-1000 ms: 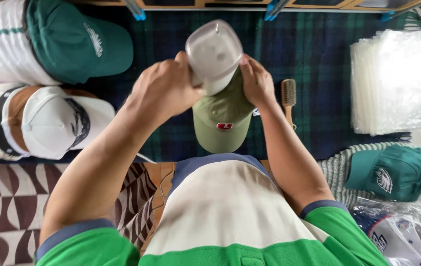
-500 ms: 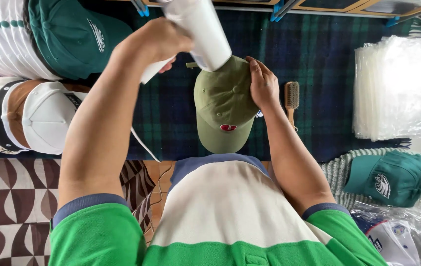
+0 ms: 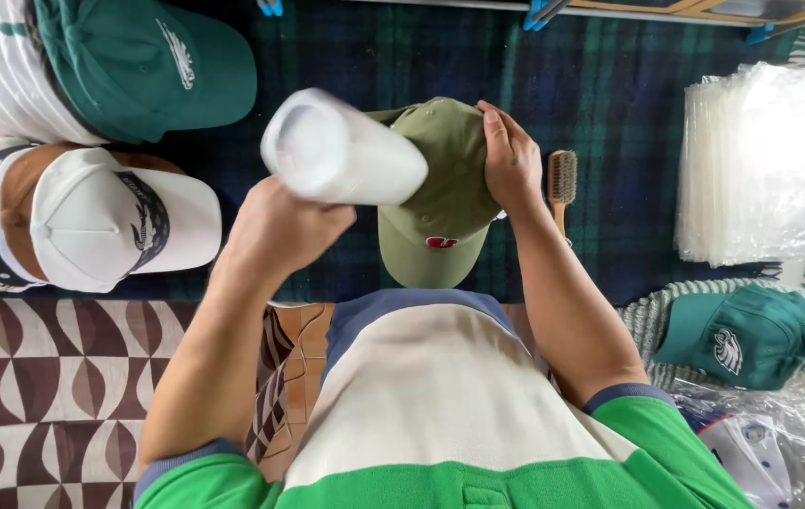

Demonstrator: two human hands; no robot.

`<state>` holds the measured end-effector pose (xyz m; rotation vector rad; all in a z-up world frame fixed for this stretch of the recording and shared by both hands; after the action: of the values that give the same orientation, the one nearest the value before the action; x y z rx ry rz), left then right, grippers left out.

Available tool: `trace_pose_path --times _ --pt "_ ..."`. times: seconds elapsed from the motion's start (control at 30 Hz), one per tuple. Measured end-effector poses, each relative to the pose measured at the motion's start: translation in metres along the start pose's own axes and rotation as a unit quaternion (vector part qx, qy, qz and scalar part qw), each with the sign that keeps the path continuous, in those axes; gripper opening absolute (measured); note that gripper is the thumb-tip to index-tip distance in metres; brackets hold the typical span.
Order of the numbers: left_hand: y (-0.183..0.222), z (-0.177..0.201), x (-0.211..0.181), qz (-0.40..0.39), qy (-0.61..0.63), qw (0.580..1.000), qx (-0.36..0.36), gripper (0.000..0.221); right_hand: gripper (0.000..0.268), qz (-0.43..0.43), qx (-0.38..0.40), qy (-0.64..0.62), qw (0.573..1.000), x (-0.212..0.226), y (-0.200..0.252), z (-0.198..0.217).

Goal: Cleaning a green baseball cap using a handheld steamer and a brush at a packing station.

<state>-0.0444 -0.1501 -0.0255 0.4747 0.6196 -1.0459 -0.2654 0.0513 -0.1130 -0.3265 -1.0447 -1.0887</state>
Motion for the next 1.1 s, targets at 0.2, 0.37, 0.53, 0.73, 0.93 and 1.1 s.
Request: trace_pose_path --times 0.2,0.37,0.53,0.73,0.93,1.1 --pt "-0.063 -0.009 -0.069 0.057 -0.122 0.983 0.123 0.034 0.064 -0.049 0.029 0.049 0.997 -0.003 -0.006 -0.001" --pt "-0.059 -0.002 -0.073 0.057 -0.149 0.977 0.141 0.038 0.064 -0.019 0.024 0.067 0.997 -0.001 -0.009 -0.004" --pt "-0.088 -0.017 -0.085 0.091 -0.113 0.977 0.155 0.042 0.052 -0.030 0.036 0.077 0.996 -0.022 -0.015 -0.008" --pt "-0.082 -0.007 -0.079 0.043 -0.113 0.985 0.120 0.044 0.062 -0.051 0.016 0.068 0.996 -0.008 -0.008 0.000" --pt "0.006 -0.002 -0.012 0.090 -0.025 0.994 0.056 0.032 0.050 -0.002 -0.011 0.022 1.000 -0.006 0.000 -0.001" --pt "0.039 -0.052 0.072 0.153 0.323 0.934 0.010 0.008 0.051 0.010 -0.019 0.013 1.000 -0.011 -0.001 -0.002"
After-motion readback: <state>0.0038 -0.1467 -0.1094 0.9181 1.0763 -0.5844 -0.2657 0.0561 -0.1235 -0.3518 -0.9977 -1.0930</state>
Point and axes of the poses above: each hand's wrist, its own y-axis away from the middle knuckle, its own z-axis out of the back of the hand, x = y × z, the point moved 5 cm from there along -y, towards the middle knuckle, and after that the axes turned 2 degrees about -y, right-handed, at the moved point
